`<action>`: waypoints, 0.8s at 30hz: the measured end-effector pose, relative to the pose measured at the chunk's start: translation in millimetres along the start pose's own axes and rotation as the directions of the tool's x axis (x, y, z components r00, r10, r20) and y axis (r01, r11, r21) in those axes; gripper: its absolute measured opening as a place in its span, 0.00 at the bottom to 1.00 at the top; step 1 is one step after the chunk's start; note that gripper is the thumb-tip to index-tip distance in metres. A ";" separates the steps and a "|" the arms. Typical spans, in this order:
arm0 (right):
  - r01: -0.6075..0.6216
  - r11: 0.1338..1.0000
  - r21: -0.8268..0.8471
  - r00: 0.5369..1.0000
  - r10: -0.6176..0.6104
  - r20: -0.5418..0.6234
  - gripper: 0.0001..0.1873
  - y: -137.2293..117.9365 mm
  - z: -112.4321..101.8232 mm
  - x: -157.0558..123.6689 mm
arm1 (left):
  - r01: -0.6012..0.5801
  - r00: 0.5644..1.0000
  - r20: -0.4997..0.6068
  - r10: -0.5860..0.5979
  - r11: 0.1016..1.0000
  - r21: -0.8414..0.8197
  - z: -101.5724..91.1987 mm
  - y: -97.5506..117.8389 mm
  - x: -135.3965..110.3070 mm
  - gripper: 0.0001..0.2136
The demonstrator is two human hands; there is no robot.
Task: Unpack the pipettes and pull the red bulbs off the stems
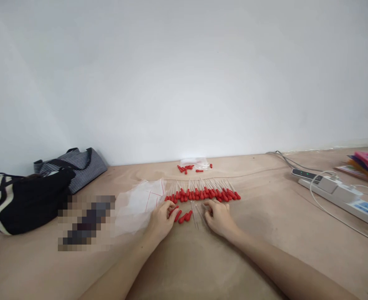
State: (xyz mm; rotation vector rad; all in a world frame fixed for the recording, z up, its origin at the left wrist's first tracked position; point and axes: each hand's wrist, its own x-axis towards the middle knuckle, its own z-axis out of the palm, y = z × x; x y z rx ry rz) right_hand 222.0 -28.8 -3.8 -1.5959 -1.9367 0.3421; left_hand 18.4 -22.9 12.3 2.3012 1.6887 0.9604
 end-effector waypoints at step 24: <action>0.479 0.848 0.225 0.823 -0.524 0.222 0.27 32.9 -24.8 0.0 | -0.109 0.966 0.208 0.153 0.971 -0.211 -2.6 -0.7 -5.5 0.12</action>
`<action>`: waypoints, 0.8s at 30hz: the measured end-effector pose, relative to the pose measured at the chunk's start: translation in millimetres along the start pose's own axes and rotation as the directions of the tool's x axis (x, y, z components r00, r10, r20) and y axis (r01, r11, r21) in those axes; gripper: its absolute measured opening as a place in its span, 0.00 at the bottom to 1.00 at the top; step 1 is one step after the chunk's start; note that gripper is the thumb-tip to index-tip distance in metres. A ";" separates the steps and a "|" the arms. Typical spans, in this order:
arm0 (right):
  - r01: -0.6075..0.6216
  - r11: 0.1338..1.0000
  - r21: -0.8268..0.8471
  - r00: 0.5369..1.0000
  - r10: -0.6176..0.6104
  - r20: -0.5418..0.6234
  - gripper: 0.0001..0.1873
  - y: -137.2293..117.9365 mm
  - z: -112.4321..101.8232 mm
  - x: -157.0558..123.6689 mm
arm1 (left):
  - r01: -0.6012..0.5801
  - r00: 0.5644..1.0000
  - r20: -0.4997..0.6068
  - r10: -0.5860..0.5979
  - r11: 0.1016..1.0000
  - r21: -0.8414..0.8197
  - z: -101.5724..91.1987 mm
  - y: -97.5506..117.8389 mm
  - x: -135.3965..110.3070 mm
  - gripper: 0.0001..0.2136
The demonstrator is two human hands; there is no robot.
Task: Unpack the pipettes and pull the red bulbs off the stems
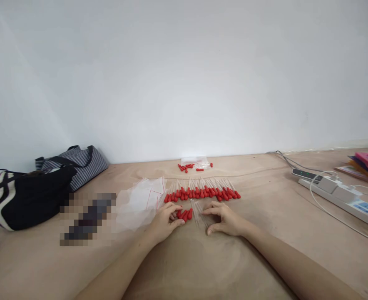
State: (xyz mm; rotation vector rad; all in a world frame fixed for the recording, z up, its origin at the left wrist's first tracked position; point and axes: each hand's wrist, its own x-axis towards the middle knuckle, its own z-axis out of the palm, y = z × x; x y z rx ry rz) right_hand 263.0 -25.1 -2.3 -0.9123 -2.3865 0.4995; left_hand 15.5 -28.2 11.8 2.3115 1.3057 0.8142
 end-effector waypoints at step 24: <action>-0.320 0.923 -0.215 0.808 0.147 -0.570 0.16 10.7 0.0 2.7 | -0.026 0.957 -0.231 0.176 0.845 0.534 39.3 42.1 65.1 0.08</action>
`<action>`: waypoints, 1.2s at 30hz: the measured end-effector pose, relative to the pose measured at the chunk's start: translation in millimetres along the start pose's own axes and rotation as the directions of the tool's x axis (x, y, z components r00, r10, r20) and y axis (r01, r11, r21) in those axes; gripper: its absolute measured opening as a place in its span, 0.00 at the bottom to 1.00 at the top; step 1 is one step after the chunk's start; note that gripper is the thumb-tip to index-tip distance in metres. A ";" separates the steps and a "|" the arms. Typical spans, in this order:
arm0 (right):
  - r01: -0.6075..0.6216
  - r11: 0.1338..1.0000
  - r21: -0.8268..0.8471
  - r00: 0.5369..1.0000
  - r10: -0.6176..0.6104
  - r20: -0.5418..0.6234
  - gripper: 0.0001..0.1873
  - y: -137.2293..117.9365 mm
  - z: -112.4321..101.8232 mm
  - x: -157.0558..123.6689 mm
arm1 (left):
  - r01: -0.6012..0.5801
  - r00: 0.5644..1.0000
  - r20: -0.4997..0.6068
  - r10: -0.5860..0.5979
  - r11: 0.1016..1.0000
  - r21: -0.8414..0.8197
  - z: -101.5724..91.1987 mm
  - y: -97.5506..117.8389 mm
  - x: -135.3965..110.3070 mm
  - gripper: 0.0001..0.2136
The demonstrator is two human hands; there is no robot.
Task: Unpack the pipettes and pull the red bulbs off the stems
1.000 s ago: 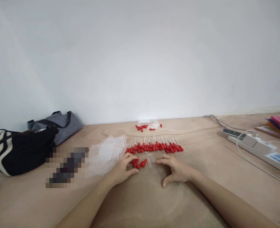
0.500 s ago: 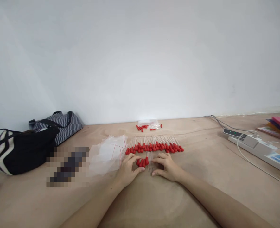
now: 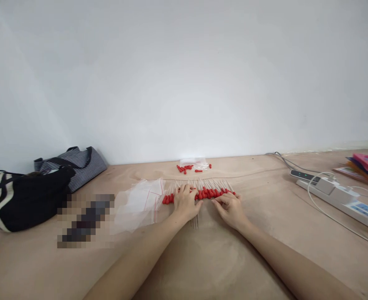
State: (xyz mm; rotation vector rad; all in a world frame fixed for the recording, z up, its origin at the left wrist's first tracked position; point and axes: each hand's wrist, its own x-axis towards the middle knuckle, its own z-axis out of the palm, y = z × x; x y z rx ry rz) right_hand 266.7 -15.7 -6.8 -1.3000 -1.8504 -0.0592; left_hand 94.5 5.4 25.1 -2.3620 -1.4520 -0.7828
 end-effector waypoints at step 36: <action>0.621 0.748 -0.234 0.754 -0.652 -0.079 0.12 -28.9 8.2 -23.4 | -0.438 0.893 -0.131 0.430 0.898 -0.037 -22.4 -21.6 -58.3 0.10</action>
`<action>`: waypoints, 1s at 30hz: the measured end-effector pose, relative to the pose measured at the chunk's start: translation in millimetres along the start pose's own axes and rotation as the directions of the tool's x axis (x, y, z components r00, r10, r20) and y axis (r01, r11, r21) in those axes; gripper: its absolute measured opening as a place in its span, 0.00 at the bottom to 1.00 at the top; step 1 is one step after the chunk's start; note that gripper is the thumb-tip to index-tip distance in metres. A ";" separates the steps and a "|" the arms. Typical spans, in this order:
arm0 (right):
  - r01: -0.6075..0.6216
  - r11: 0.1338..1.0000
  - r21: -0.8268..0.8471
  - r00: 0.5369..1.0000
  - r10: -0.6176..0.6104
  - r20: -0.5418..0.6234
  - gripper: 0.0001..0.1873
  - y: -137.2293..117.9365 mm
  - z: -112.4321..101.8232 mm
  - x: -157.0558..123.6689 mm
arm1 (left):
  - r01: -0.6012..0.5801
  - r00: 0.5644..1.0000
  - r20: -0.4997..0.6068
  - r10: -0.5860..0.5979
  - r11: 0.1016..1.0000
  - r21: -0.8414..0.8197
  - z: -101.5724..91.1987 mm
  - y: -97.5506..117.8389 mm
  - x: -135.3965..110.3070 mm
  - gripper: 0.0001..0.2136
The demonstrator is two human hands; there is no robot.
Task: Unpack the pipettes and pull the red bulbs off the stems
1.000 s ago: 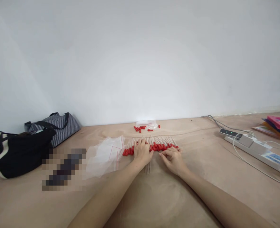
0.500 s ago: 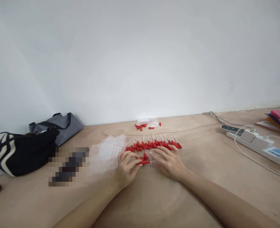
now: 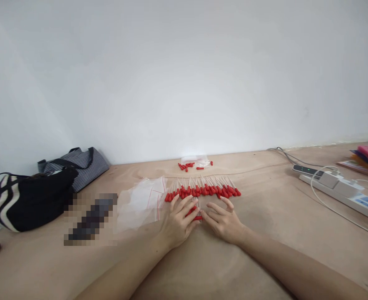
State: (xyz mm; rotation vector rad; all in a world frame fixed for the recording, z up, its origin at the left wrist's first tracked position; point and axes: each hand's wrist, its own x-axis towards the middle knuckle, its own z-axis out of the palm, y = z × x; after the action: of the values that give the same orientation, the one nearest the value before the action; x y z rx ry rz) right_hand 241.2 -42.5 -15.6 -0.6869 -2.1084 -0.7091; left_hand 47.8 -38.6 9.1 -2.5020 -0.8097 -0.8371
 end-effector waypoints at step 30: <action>0.034 0.998 0.060 0.958 -0.049 0.283 0.18 6.4 -7.3 3.4 | 0.028 0.999 -0.027 -0.026 0.997 0.075 0.5 3.4 -6.6 0.10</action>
State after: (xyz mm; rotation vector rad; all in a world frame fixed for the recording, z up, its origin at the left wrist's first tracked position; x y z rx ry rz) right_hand 247.3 -42.2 -7.3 -0.7531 -2.4023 -0.6004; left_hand 45.8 -43.6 4.0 -2.4150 -0.8516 -0.8309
